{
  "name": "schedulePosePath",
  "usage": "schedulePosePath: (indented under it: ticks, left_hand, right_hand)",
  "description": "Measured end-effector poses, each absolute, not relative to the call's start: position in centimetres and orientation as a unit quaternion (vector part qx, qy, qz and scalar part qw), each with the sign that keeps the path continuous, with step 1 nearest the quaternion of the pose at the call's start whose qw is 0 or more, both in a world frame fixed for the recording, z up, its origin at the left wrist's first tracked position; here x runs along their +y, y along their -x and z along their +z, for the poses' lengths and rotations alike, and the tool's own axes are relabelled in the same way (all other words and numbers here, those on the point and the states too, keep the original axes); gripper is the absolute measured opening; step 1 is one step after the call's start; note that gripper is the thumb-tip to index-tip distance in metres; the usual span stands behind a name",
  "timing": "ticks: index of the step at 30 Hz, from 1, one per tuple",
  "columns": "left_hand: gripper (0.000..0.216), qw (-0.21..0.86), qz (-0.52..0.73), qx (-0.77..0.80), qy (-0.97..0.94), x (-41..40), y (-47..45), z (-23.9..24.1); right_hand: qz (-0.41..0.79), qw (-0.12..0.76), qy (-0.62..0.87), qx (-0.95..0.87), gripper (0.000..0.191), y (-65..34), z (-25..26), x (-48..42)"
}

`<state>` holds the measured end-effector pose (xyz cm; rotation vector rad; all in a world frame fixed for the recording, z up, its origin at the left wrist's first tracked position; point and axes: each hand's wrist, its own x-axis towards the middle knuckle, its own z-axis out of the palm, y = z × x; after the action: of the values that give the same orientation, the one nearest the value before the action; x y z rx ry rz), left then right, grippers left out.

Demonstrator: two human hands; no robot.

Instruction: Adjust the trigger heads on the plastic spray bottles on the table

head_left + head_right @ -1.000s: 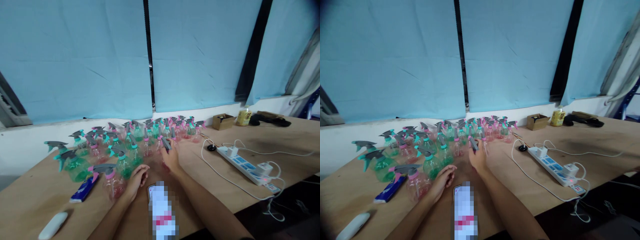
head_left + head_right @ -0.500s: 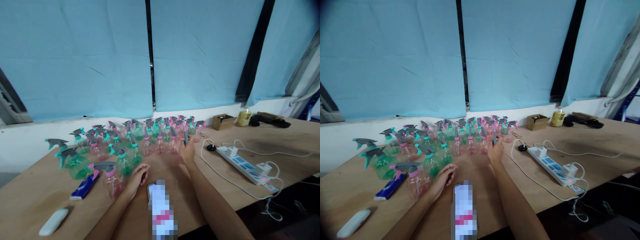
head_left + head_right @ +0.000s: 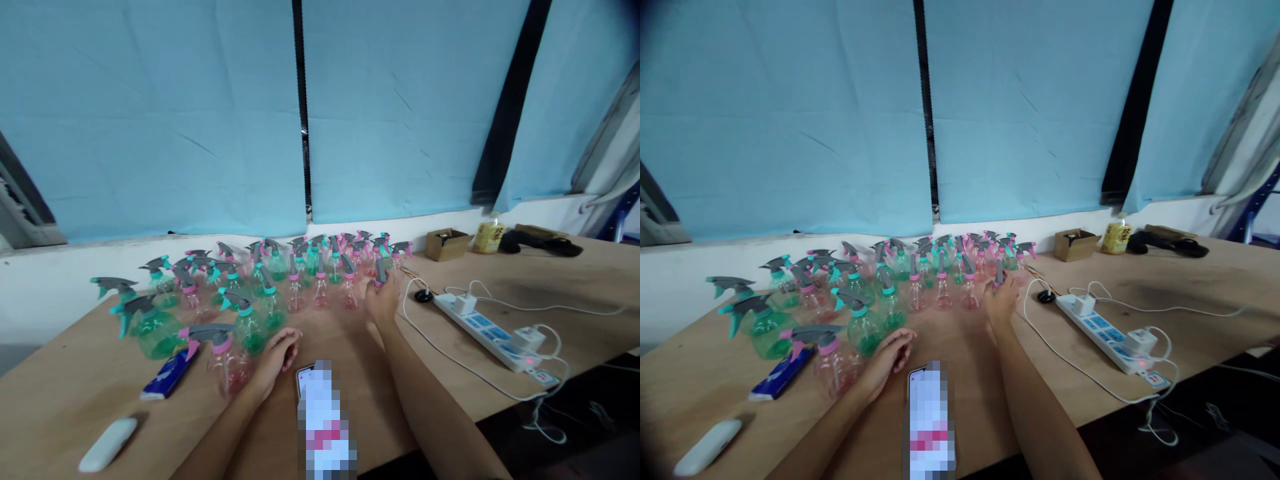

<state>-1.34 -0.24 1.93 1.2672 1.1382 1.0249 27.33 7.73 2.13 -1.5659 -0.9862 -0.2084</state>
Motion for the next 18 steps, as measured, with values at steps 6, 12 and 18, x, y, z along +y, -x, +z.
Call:
schedulePosePath:
  ticks: [6,12,18]
  left_hand:
    - [0.032,0.544,0.432,0.479,-0.537,-0.2,1.4,1.8]
    - [0.029,0.54,0.44,0.474,-0.538,-0.5,1.4,1.8]
    - [0.026,0.551,0.444,0.472,-0.526,-0.2,1.3,1.2]
  right_hand:
    - [-0.195,0.652,0.62,-0.389,0.065,-26.7,3.7,6.6]
    - [-0.073,0.645,0.484,-0.587,0.02,-22.5,5.3,4.2]
    - [0.267,0.543,0.324,-0.727,0.022,-14.5,5.6,2.6]
